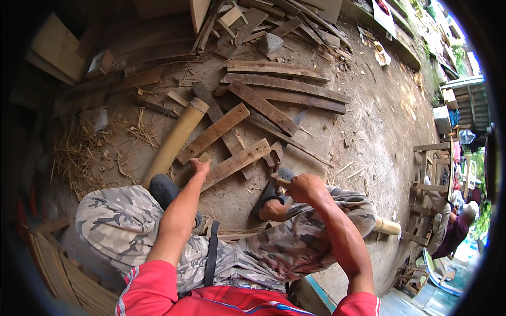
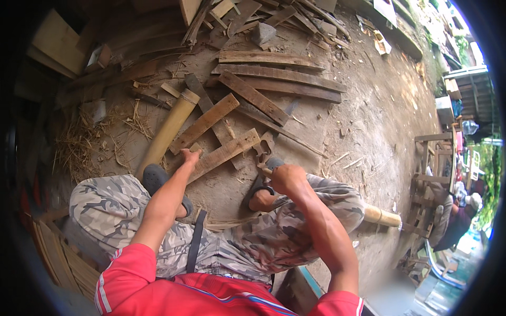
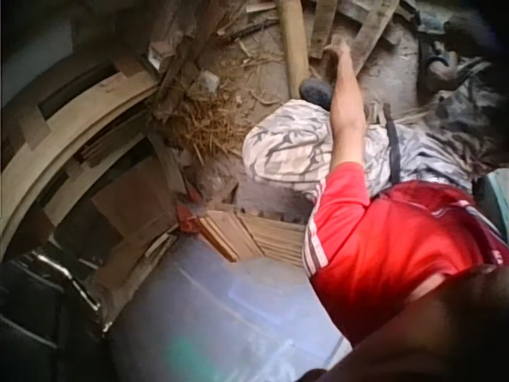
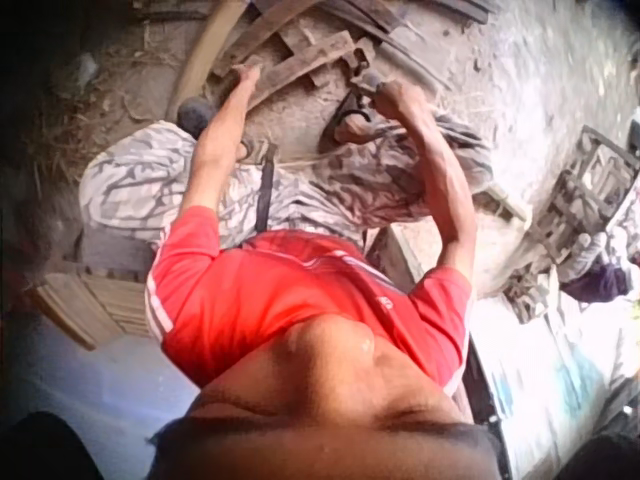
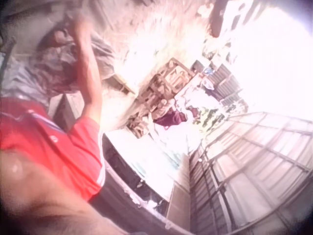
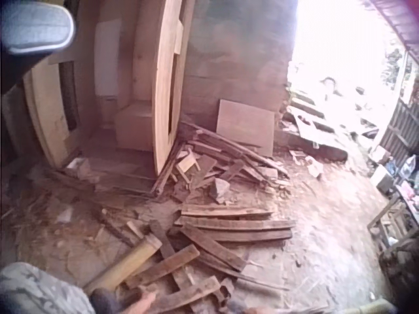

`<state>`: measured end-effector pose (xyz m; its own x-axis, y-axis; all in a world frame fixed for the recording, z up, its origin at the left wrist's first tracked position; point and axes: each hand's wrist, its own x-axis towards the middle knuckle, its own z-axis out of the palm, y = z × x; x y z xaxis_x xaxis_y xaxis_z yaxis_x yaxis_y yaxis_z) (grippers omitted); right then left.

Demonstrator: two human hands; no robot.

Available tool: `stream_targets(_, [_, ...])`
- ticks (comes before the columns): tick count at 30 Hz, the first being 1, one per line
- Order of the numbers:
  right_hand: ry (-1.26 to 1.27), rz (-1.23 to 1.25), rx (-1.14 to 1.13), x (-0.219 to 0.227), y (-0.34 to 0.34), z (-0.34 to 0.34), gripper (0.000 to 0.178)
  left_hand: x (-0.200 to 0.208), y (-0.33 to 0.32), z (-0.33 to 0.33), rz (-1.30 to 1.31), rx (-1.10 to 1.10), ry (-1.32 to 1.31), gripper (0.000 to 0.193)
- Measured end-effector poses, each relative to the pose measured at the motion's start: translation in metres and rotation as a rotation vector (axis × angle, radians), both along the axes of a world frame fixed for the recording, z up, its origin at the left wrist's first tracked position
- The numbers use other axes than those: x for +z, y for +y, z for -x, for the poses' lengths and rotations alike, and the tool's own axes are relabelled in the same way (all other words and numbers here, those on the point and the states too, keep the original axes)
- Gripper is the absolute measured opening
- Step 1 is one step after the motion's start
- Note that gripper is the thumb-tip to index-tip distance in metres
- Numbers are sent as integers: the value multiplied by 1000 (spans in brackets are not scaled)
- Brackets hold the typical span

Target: The person sits on the floor and uses a hammer to split a piece of wood into smaller sections. They repeatedly strike the wood, reposition it, and continue splitting it until it breaks apart.

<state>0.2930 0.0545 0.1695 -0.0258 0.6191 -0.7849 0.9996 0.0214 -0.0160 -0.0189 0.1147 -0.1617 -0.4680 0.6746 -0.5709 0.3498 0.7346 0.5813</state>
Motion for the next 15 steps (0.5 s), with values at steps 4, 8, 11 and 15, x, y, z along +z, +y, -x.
stream_targets(4, [-4,15,7,3,-3,-1,31,-8,2,10,19,3,-39,52])
stream_targets(8, [8,19,-5,7,-7,-8,30,15,4,-11,-12,-90,116,60])
stream_targets(11, [16,-18,19,-2,-9,-10,29,23,9,-11,116,-66,155,72])
stream_targets(15, [29,-25,-37,-2,-11,-8,27,27,11,-14,137,-166,-18,78])
